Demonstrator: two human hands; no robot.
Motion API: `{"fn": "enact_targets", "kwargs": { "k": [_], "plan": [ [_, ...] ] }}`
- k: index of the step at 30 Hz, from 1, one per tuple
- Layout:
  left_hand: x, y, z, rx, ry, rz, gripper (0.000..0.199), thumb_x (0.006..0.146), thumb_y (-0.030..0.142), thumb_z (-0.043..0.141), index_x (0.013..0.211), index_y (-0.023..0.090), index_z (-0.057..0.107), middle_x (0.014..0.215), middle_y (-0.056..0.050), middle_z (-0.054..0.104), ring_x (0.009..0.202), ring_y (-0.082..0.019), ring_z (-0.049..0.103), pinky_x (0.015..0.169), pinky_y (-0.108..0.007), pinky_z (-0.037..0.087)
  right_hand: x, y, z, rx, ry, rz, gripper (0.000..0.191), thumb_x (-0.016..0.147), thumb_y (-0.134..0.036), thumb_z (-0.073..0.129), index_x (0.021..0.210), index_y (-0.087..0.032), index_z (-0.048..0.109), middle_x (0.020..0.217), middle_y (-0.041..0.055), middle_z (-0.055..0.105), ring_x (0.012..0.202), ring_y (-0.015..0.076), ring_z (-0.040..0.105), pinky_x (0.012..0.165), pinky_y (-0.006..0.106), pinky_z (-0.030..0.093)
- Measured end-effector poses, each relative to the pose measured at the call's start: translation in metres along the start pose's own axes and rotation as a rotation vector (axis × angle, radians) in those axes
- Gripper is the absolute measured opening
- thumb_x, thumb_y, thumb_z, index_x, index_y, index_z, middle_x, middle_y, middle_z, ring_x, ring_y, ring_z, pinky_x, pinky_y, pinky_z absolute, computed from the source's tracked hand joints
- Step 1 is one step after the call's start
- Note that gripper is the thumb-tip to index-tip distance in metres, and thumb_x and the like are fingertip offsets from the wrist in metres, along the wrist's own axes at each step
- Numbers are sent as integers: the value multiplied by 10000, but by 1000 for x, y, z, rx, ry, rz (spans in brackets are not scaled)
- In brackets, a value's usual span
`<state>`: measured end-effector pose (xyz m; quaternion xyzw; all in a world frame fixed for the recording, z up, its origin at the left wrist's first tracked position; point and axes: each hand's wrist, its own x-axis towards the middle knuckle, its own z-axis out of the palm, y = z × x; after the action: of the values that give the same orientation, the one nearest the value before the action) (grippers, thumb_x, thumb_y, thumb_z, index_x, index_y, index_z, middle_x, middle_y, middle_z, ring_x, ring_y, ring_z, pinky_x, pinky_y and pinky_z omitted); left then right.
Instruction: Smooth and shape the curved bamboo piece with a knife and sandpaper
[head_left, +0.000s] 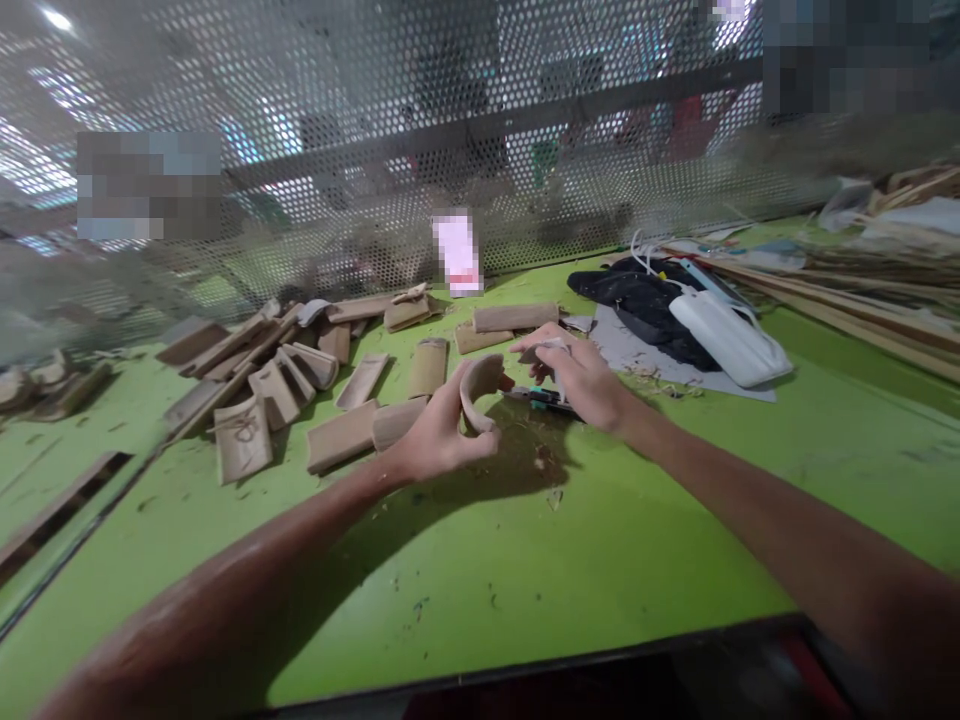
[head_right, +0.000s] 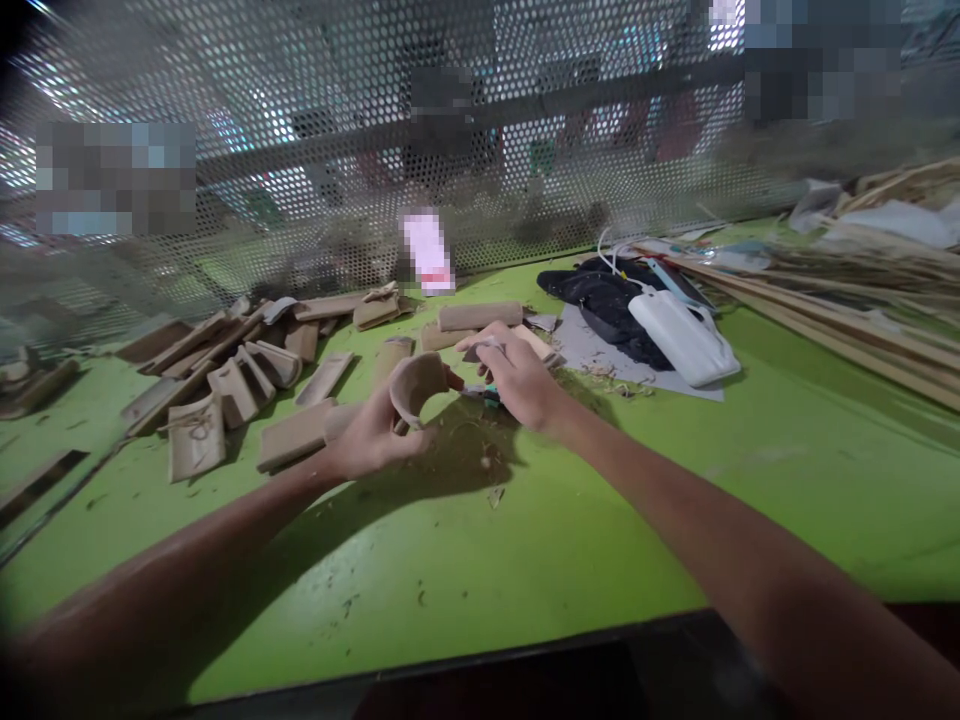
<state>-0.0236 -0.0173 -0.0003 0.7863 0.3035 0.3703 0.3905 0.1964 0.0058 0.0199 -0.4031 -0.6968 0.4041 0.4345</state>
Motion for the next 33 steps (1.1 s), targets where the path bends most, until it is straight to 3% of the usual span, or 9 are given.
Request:
{"fn": "enact_targets", "kwargs": {
  "k": [3, 9, 15, 21, 27, 33],
  "plan": [
    [-4, -4, 8, -163, 64, -17, 549, 814, 246, 694, 1316, 189, 479, 1210, -134, 665, 1055, -271, 677, 930, -437, 552, -2, -1, 3, -145, -17, -95, 392, 1033, -354, 382, 1193, -170, 689, 1075, 89, 577, 902, 194, 572, 855, 372, 477],
    [-8, -9, 19, -143, 210, 16, 365, 899, 360, 690, 1182, 176, 548, 1023, -87, 711, 900, -221, 686, 793, -339, 550, -5, 0, 10, -322, 61, -313, 390, 1036, -346, 414, 1216, -176, 715, 1054, 94, 521, 936, 211, 544, 872, 396, 491],
    [-2, -8, 15, -16, 392, -32, 229, 942, 375, 638, 1069, 185, 648, 1021, -69, 729, 965, -220, 672, 884, -349, 541, -5, 0, 13, -346, 57, -434, 417, 1050, -323, 423, 1397, -182, 607, 1045, 86, 556, 961, 209, 562, 868, 386, 515],
    [4, -7, 12, -93, 288, -84, 224, 962, 374, 624, 983, 166, 701, 1019, -75, 736, 956, -211, 658, 921, -355, 527, -8, 0, 15, -272, 86, -474, 365, 1061, -288, 420, 1319, -230, 673, 1033, 74, 554, 962, 191, 575, 897, 393, 528],
    [5, -15, 4, -132, 213, -79, 241, 935, 412, 665, 962, 180, 722, 920, -63, 731, 871, -221, 661, 839, -373, 541, -15, -6, 18, -290, -189, -545, 413, 1050, -249, 449, 1427, -327, 600, 1198, 87, 521, 1109, 217, 539, 978, 447, 520],
    [5, -25, -14, -111, 68, -70, 145, 924, 313, 667, 903, 180, 722, 794, -47, 689, 753, -189, 636, 748, -354, 553, -15, -1, 20, -604, -276, -618, 519, 1030, -269, 497, 1541, -350, 456, 1329, 89, 510, 1192, 273, 484, 1027, 543, 488]
  ]
}}
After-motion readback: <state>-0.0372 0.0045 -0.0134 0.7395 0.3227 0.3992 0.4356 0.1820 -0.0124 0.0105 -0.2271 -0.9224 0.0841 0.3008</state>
